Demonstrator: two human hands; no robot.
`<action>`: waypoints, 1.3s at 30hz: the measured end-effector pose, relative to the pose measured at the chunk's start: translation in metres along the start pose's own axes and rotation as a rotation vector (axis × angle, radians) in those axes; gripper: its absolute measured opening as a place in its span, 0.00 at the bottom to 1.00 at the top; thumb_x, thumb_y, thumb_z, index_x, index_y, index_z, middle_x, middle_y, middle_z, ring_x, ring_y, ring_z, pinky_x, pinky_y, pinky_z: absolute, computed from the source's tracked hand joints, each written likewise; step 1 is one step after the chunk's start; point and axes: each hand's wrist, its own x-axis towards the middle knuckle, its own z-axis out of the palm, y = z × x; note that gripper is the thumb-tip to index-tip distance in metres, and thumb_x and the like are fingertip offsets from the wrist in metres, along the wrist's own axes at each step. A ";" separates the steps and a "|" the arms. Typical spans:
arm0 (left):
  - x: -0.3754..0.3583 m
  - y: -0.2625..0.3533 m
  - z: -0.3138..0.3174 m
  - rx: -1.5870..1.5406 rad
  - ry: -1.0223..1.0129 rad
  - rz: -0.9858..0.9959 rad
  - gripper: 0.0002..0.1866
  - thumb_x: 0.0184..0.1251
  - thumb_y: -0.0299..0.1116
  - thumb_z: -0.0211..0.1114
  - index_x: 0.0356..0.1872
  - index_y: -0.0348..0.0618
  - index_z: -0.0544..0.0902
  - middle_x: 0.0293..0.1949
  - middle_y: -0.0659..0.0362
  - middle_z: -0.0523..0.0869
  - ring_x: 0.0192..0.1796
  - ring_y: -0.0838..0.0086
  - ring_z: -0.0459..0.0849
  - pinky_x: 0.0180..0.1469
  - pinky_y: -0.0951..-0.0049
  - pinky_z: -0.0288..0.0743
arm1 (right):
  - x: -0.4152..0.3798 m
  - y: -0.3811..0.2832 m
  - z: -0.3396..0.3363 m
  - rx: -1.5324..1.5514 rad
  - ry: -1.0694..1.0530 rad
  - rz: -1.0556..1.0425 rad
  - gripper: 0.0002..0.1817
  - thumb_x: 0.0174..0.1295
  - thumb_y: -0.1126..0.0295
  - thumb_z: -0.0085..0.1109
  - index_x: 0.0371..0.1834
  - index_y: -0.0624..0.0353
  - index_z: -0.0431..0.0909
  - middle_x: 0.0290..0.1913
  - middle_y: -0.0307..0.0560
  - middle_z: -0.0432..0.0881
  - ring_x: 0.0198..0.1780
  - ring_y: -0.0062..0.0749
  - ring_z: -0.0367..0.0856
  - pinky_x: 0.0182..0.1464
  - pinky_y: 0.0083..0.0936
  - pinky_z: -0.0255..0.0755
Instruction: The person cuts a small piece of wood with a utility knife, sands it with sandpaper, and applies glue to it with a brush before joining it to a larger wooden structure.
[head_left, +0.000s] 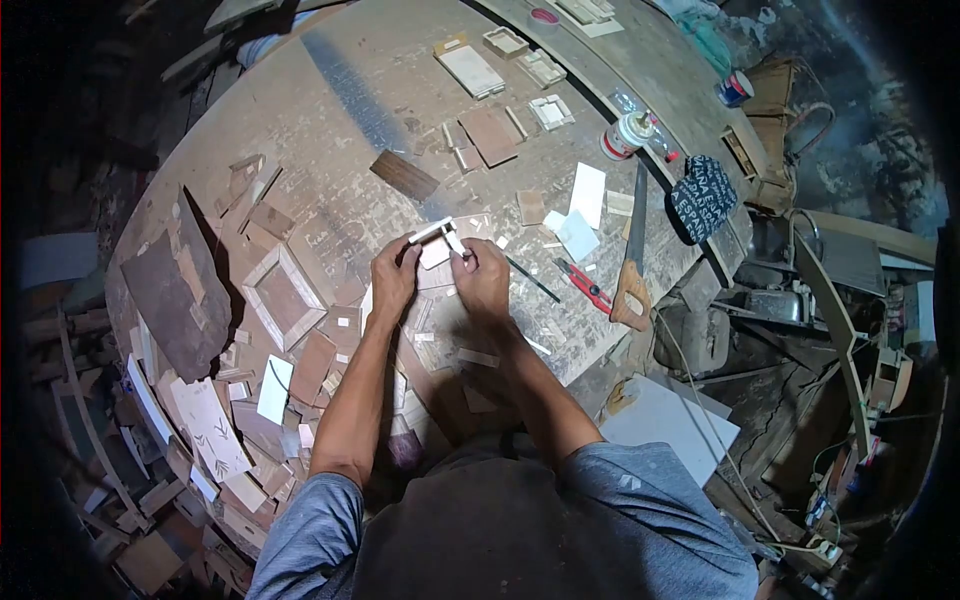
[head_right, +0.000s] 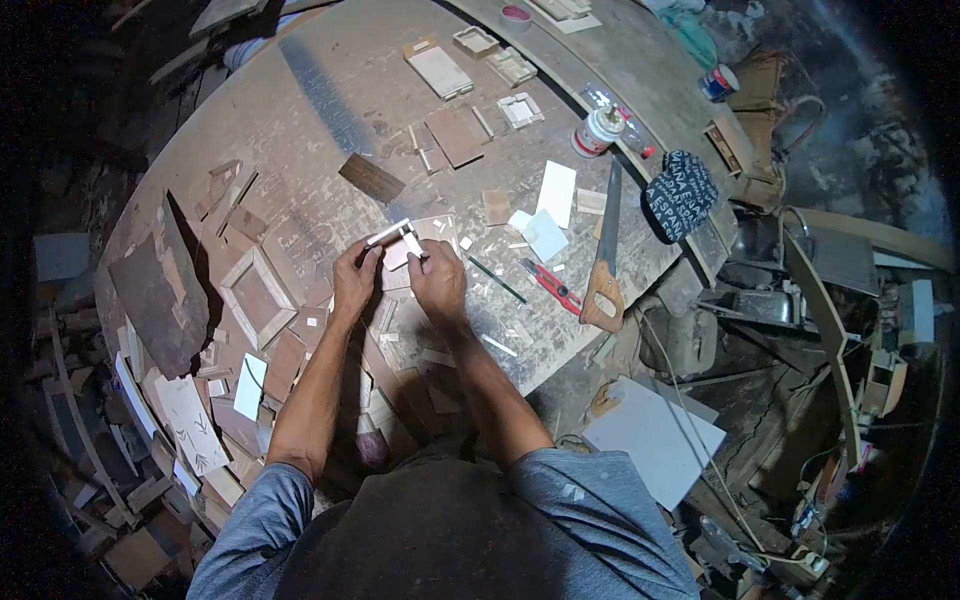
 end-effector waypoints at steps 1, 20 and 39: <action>0.000 0.000 0.000 0.010 0.002 0.005 0.17 0.71 0.31 0.66 0.56 0.32 0.85 0.47 0.42 0.90 0.49 0.59 0.89 0.56 0.66 0.79 | -0.003 0.003 -0.001 -0.017 0.015 -0.022 0.09 0.57 0.75 0.68 0.41 0.66 0.83 0.32 0.52 0.80 0.31 0.40 0.78 0.36 0.35 0.73; -0.003 0.004 -0.008 0.108 -0.023 0.094 0.12 0.71 0.29 0.65 0.48 0.30 0.87 0.42 0.39 0.90 0.45 0.50 0.90 0.49 0.62 0.80 | -0.035 0.078 -0.027 -0.410 -0.333 -0.235 0.11 0.58 0.73 0.60 0.44 0.59 0.81 0.40 0.53 0.80 0.45 0.54 0.80 0.45 0.47 0.74; -0.005 -0.007 -0.019 0.011 -0.008 -0.043 0.17 0.66 0.26 0.69 0.55 0.31 0.85 0.46 0.45 0.91 0.48 0.65 0.90 0.55 0.69 0.81 | -0.045 0.059 -0.010 0.732 -0.253 0.586 0.14 0.75 0.69 0.52 0.56 0.66 0.79 0.32 0.44 0.83 0.32 0.22 0.79 0.38 0.21 0.75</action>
